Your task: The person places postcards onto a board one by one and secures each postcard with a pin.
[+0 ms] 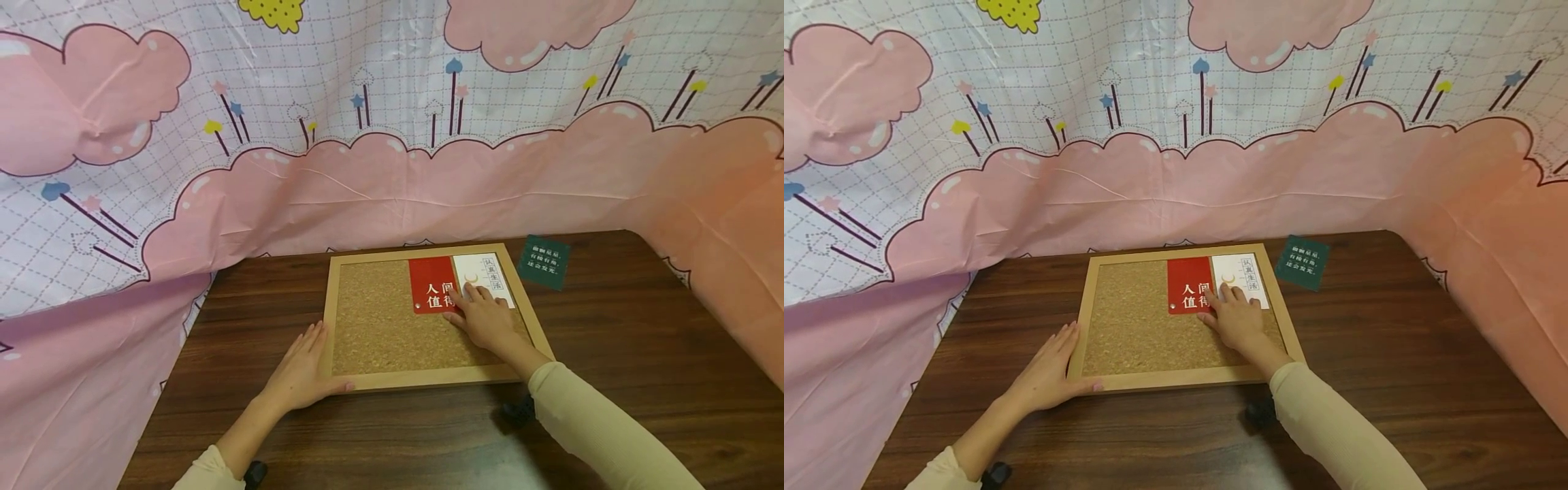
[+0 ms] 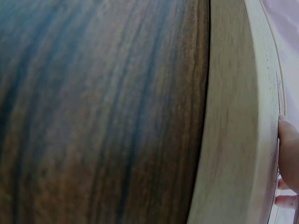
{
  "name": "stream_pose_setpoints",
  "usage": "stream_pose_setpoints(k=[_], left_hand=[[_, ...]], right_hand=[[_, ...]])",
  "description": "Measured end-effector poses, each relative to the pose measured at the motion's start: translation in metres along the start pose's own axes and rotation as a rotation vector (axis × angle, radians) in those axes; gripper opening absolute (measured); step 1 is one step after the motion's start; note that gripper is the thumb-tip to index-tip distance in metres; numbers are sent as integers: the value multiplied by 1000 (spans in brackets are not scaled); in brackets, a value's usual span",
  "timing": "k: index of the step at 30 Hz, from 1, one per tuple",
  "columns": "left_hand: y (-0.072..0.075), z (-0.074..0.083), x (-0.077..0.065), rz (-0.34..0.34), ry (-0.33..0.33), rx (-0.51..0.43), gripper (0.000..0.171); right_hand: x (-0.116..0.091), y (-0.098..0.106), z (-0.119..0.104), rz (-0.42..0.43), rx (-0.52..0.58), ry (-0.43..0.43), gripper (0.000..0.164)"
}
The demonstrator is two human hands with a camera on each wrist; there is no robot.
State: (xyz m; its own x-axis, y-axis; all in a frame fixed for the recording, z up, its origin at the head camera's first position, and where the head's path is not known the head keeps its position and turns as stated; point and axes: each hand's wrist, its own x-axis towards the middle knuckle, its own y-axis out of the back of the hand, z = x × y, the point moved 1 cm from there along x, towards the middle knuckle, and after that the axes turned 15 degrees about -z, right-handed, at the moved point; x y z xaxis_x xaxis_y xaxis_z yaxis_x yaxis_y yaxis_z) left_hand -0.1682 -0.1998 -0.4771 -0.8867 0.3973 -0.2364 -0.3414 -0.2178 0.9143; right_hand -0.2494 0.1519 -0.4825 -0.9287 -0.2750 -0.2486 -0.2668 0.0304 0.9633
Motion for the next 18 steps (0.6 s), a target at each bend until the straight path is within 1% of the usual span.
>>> stream_pose_setpoints(k=[3,10,18], left_hand=[[-1,-3,-2,-13,-1,5,120],[-2,-5,-2,-36,-15,10,116],[1,-6,-4,-48,-17,30,115]], right_hand=[[0,0,-1,1,-2,-1,60],[-1,1,1,21,-7,6,58],[-1,6,-1,-9,25,9,59]])
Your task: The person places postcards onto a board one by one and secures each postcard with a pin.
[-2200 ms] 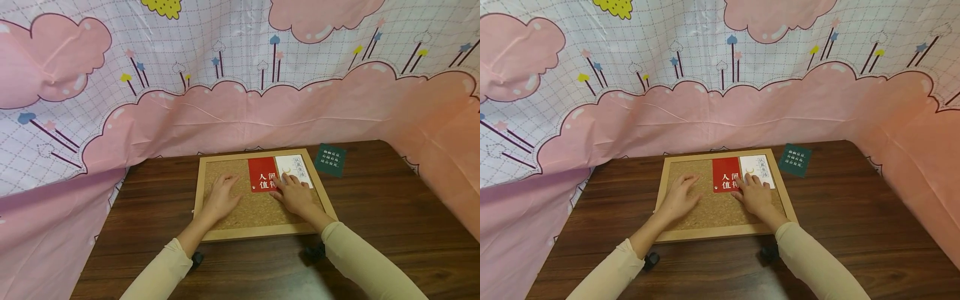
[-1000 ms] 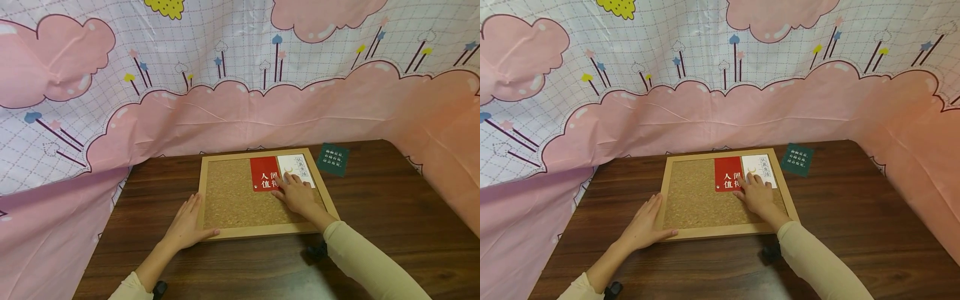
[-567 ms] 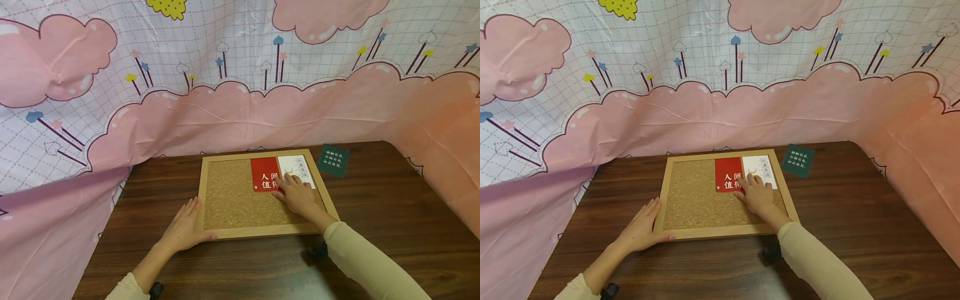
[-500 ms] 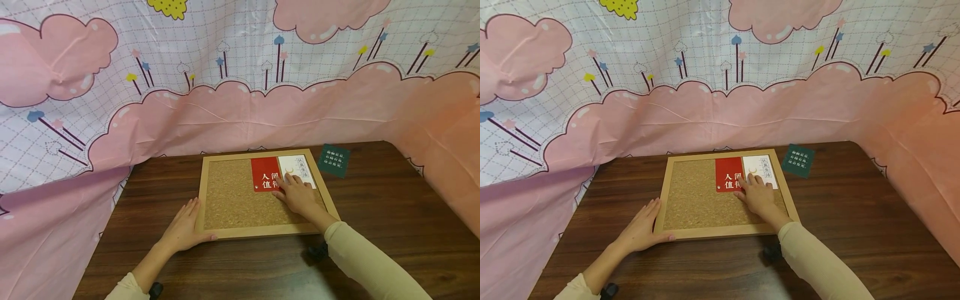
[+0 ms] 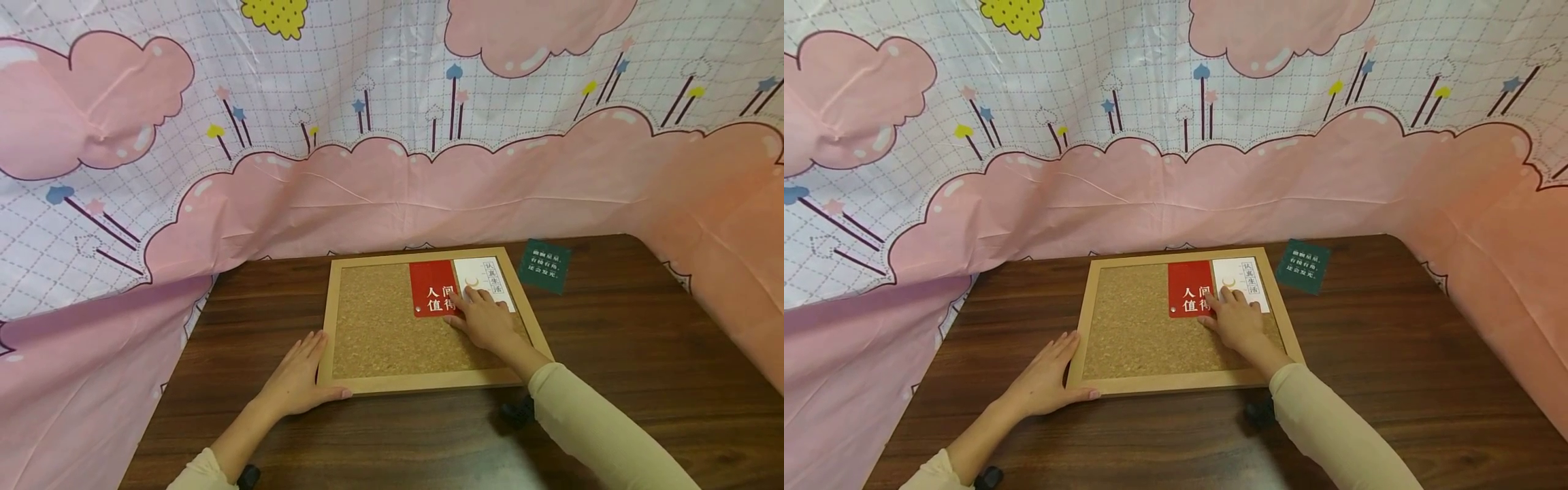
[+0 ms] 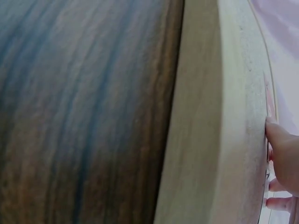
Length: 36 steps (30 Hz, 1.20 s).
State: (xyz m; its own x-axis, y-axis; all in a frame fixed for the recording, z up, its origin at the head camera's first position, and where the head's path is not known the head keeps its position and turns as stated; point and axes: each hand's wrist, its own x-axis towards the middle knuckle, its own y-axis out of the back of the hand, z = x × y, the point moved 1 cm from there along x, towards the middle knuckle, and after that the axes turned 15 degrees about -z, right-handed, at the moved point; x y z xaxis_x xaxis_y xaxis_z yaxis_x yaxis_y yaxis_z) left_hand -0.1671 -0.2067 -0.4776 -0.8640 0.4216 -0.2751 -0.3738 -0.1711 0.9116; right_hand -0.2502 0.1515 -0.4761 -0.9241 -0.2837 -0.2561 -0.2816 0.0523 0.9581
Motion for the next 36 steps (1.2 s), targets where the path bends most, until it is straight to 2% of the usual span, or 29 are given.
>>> stream_pose_setpoints(k=[7,18,28,32,36], left_hand=[[0,2,-2,-20,11,-12,114],[0,1,0,-27,16,-2,114],[1,2,-1,-22,18,7,114],[1,3,-1,-27,18,5,113],[2,3,-1,-26,14,3,113]], right_hand=[[0,3,-1,6,19,7,57],[2,11,1,-63,65,16,62],[8,17,4,-46,59,43,67],[10,18,10,-36,119,48,71],[10,24,19,-14,206,93,73]])
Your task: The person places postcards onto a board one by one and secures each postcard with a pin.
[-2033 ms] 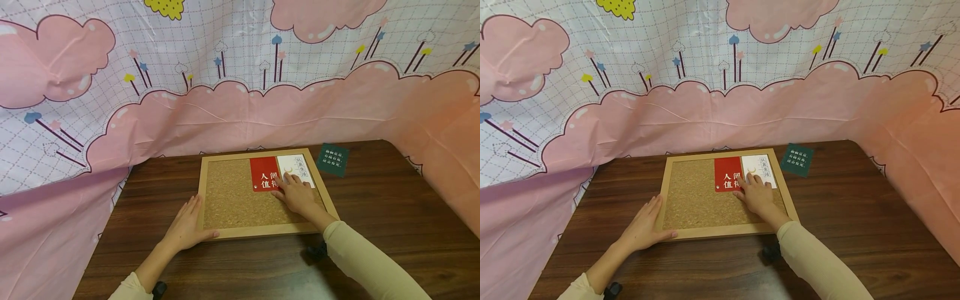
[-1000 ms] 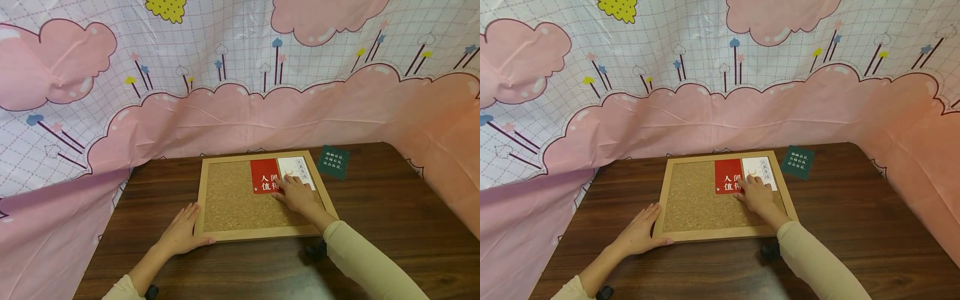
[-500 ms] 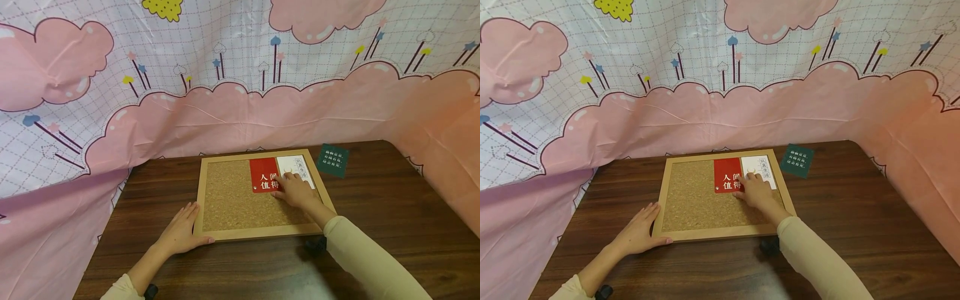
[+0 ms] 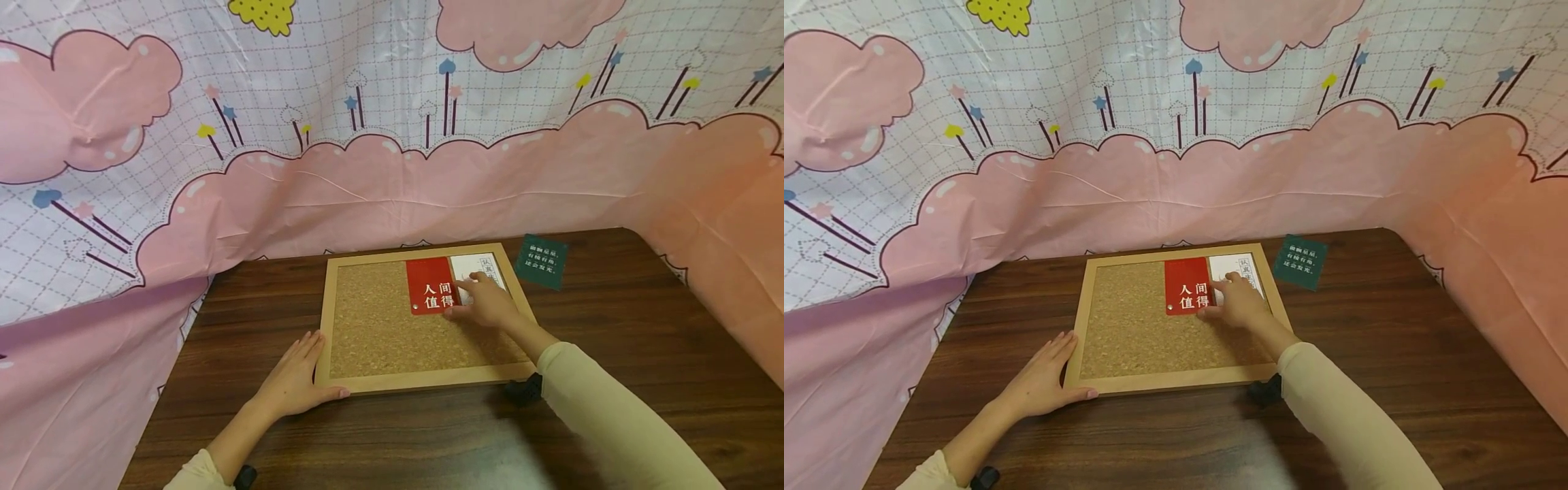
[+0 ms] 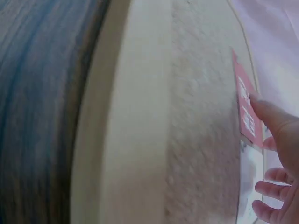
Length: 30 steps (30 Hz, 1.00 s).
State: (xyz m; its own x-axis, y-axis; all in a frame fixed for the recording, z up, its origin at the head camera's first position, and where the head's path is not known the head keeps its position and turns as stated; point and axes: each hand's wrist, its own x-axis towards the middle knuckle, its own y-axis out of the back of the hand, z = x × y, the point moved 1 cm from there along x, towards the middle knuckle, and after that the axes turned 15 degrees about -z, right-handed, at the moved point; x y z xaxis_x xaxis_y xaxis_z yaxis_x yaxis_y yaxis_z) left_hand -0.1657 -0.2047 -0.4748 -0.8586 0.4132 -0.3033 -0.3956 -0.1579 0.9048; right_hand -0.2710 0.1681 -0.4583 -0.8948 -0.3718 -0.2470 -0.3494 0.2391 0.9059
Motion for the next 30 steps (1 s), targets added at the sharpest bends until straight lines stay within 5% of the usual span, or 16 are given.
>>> stream_pose_setpoints(k=[8,18,25,30], left_hand=[[-1,-2,0,25,-7,11,112],[-2,-3,0,28,-12,7,112],[-2,-2,1,6,-5,1,112],[-1,0,0,10,-5,-17,112]], right_hand=[[-7,42,5,44,86,12,72],[-18,101,30,89,143,-188,81],[-30,119,65,205,183,-303,93],[-37,127,84,207,168,-419,101]])
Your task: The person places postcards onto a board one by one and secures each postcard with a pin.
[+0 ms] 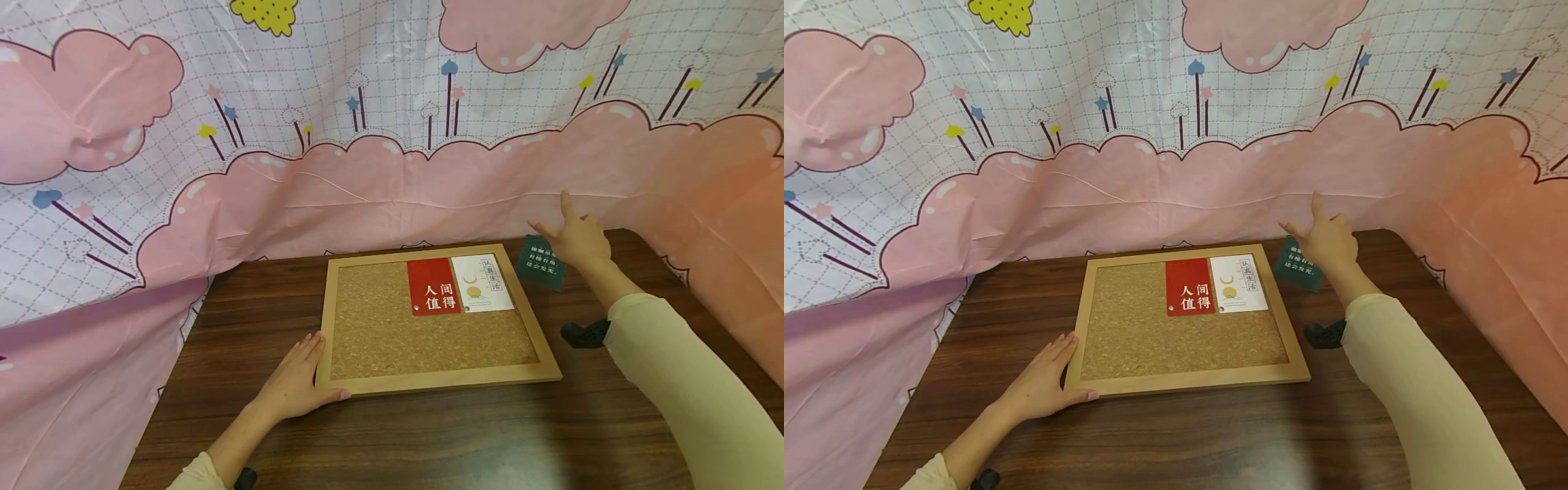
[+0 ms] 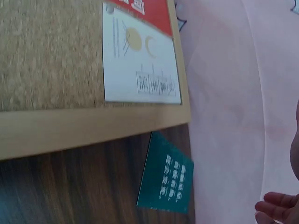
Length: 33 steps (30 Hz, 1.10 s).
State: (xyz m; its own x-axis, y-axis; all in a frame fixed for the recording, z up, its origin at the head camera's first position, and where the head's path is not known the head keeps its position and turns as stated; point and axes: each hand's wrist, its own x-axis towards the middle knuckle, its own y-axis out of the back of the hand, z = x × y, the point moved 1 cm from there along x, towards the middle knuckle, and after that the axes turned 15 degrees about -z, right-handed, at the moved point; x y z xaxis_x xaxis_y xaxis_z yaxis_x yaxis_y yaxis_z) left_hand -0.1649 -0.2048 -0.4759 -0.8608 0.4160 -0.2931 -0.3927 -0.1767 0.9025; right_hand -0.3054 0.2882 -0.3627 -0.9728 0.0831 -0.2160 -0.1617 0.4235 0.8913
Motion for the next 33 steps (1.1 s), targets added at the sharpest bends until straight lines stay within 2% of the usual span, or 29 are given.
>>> stream_pose_setpoints(k=[6,10,16,22,27,33], left_hand=[[0,-1,0,-7,7,-5,112],[-1,-1,0,-12,7,-11,112],[0,-1,-1,-7,2,-31,112],[-2,-3,-1,-14,12,-28,112],[-2,-3,-1,-18,11,-38,113],[-2,-3,0,-16,13,-36,113]], right_hand=[[4,-7,18,-74,42,-97,107],[9,-26,29,-119,70,-142,109],[17,-57,45,-131,89,-186,112],[20,-80,56,-216,80,-224,112],[24,-89,58,-210,101,-279,111],[26,-93,46,-220,144,-296,107]])
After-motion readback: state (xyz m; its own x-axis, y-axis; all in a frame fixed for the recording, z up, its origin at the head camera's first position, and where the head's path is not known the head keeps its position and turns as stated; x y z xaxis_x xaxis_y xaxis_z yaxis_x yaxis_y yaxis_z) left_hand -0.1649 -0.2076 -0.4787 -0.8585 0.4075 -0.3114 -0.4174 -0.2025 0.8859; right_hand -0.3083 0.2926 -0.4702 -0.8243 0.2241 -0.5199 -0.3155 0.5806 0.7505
